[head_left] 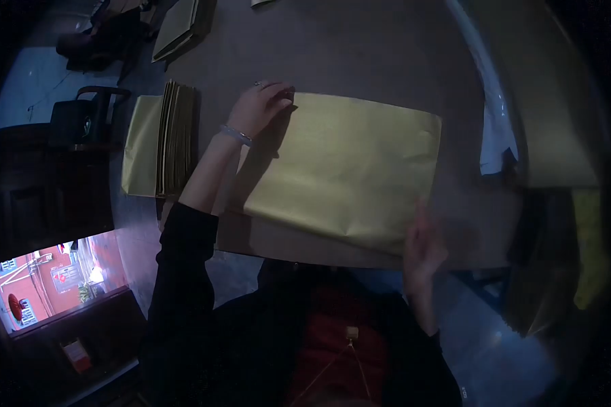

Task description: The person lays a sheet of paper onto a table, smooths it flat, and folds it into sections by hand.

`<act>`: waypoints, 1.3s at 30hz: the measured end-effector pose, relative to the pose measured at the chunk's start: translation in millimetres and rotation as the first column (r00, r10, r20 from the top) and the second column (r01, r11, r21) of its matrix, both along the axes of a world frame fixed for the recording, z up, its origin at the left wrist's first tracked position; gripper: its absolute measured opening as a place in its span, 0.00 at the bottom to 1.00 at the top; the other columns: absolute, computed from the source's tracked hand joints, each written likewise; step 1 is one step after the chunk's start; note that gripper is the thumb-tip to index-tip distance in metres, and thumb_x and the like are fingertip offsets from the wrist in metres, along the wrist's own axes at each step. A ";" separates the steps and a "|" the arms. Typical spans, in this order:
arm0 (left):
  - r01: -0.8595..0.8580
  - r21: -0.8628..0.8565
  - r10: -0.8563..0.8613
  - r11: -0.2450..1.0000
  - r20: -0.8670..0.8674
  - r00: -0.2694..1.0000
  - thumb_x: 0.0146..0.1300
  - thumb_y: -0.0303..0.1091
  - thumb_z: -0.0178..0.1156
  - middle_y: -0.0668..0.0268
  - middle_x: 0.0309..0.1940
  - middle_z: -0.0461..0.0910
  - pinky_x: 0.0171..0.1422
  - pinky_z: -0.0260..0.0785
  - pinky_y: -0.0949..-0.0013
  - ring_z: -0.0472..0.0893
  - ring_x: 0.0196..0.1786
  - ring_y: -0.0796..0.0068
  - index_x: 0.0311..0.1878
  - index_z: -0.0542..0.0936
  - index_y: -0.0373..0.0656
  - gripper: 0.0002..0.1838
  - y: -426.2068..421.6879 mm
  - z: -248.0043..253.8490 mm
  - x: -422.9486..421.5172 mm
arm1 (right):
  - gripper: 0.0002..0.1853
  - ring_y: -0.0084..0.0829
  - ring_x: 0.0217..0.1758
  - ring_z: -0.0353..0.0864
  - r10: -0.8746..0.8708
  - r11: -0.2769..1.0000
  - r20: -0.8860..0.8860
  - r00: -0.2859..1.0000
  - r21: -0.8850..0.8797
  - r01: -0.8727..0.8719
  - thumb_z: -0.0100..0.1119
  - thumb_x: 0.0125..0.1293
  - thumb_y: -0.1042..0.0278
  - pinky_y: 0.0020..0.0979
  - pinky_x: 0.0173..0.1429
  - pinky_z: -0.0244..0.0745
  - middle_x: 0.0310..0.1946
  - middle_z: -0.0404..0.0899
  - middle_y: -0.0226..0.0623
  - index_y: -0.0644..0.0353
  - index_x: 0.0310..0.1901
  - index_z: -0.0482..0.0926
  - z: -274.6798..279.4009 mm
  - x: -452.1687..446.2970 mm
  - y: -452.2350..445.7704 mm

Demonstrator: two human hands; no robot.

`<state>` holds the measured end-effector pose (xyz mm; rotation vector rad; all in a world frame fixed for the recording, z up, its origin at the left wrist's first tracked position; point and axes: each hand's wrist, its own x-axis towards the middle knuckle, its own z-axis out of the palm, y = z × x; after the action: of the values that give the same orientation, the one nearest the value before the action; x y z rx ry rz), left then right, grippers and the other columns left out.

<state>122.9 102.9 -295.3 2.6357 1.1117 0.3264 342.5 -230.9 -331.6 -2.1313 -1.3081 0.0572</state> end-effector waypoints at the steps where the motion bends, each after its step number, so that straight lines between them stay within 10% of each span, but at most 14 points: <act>1: 0.045 -0.022 -0.045 0.999 -0.025 0.999 0.58 0.41 0.62 0.60 0.47 0.78 0.53 0.71 0.59 0.77 0.50 0.56 0.50 0.79 0.47 0.18 7.2 -1.7 -1.4 | 0.24 0.39 0.30 0.78 -0.003 1.000 0.002 1.000 0.001 0.003 0.55 0.58 0.76 0.36 0.30 0.73 0.36 0.76 0.36 0.48 0.57 0.76 1.1 -0.3 0.5; 19: 0.194 -0.375 -0.231 0.907 -0.057 0.971 0.49 0.37 0.71 0.66 0.32 0.79 0.44 0.70 0.67 0.77 0.42 0.69 0.36 0.81 0.44 0.13 55.1 18.6 13.0 | 0.25 0.42 0.31 0.77 -0.037 0.998 -0.148 0.988 0.041 0.044 0.54 0.57 0.78 0.39 0.29 0.72 0.36 0.75 0.38 0.49 0.58 0.75 -20.3 -0.5 -2.1; 25: 0.228 -0.352 -0.262 0.908 -0.053 0.964 0.51 0.36 0.71 0.66 0.31 0.79 0.43 0.70 0.68 0.77 0.38 0.71 0.36 0.81 0.44 0.11 56.7 15.2 12.6 | 0.23 0.41 0.31 0.77 -0.066 0.989 0.134 0.989 -0.122 0.083 0.53 0.59 0.76 0.39 0.29 0.73 0.35 0.75 0.37 0.48 0.58 0.76 -6.8 -4.2 0.8; 36: 0.200 -0.442 -0.213 0.874 0.022 0.977 0.46 0.37 0.72 0.65 0.29 0.78 0.41 0.69 0.67 0.76 0.34 0.71 0.34 0.81 0.42 0.14 65.8 -0.2 10.9 | 0.28 0.42 0.45 0.81 -0.265 0.951 -0.331 0.906 -0.242 0.190 0.57 0.63 0.60 0.38 0.46 0.76 0.55 0.76 0.41 0.44 0.66 0.65 15.4 -1.2 14.2; 39: 0.170 -0.423 -0.186 0.890 0.003 0.982 0.46 0.38 0.73 0.66 0.28 0.78 0.41 0.69 0.68 0.76 0.34 0.73 0.34 0.82 0.42 0.14 62.6 7.0 12.8 | 0.26 0.41 0.44 0.81 -0.238 0.952 -0.173 0.956 -0.237 0.195 0.57 0.64 0.59 0.37 0.45 0.77 0.50 0.79 0.39 0.44 0.64 0.68 8.8 -4.0 13.4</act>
<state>135.7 165.4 -288.3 2.3349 0.8271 -0.0071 338.5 -217.5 -322.8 -2.3725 -0.9820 0.3276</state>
